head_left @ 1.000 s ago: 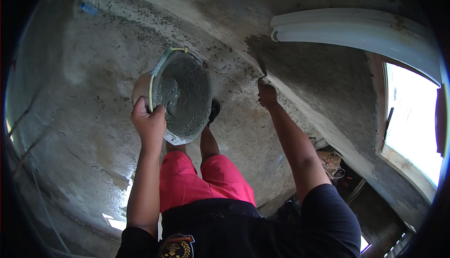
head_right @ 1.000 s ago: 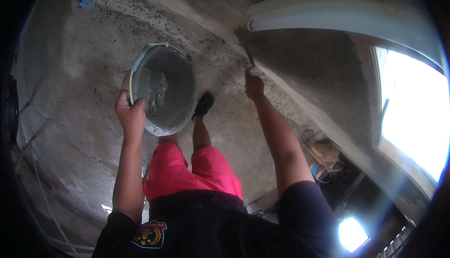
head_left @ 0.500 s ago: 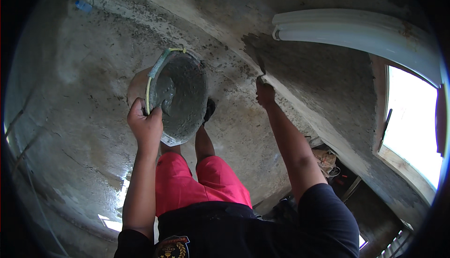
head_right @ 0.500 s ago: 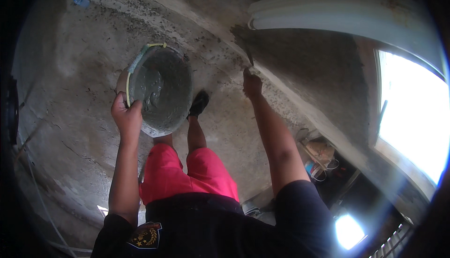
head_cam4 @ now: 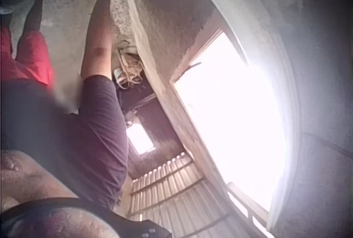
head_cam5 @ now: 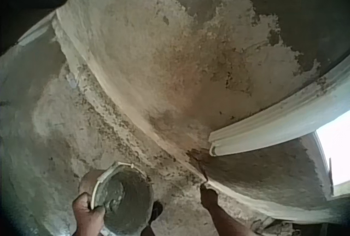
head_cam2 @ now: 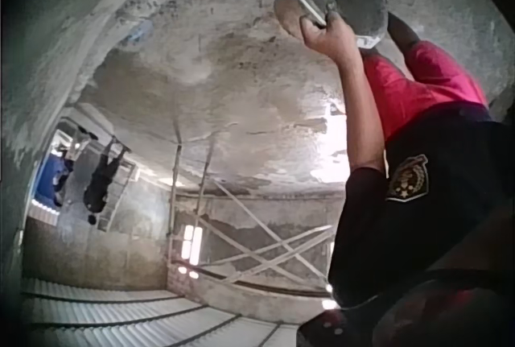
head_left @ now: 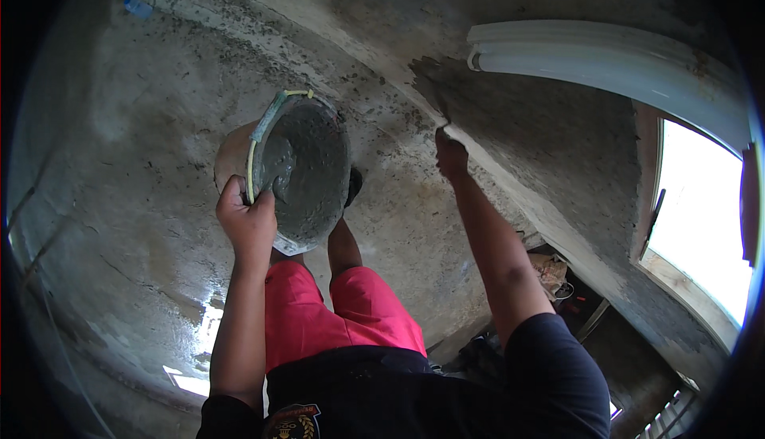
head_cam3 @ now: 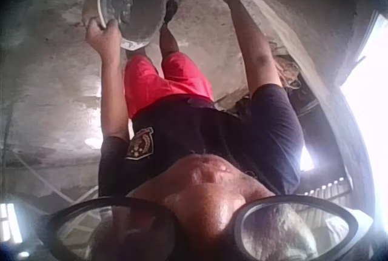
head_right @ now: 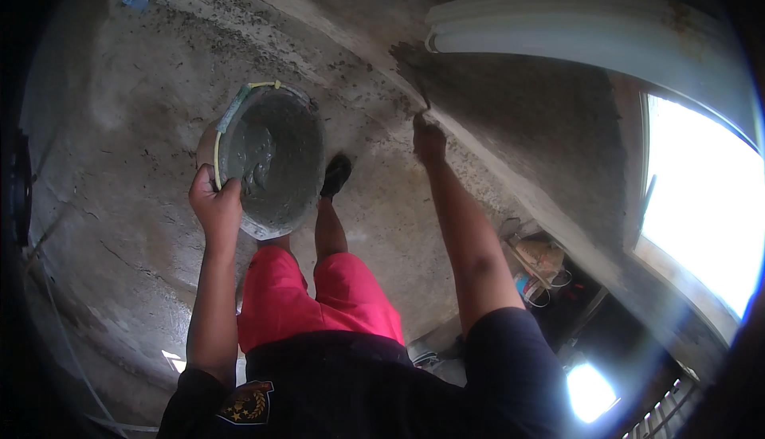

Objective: The person scoops mortar from a bucket with a trowel and applies it onto the wall.

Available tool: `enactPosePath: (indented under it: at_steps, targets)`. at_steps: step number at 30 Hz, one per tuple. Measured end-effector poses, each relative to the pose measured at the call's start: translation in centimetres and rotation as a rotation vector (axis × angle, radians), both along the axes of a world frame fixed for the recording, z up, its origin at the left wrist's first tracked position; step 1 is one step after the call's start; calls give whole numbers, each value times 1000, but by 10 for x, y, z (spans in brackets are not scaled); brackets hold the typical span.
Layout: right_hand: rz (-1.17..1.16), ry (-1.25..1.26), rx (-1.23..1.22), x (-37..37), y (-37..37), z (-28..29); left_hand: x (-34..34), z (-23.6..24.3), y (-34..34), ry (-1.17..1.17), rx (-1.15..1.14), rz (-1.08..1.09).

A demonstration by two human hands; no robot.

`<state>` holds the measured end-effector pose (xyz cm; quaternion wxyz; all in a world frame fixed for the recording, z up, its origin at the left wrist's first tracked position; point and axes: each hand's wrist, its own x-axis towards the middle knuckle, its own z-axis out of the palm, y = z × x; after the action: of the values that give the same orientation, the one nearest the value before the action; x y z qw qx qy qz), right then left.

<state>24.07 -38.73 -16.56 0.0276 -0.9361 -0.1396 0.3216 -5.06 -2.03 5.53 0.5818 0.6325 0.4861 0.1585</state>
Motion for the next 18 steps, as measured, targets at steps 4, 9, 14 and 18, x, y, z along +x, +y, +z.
enactPosePath:
  at_steps: [4, 9, 14, 18]
  targets:
    - [-274, 169, 66, -29, 11, 9, 1, 0, -3, -45, 8, 26]
    - [-344, 172, 50, 22, 64, 18, -2, -4, -1, -29, 43, 1]
    - [-536, 91, 77, 38, 50, 29, -4, -5, -1, -6, 58, -2]
    - [-435, 65, 1, 6, 41, 32, -1, -6, 0, -4, 80, 1]
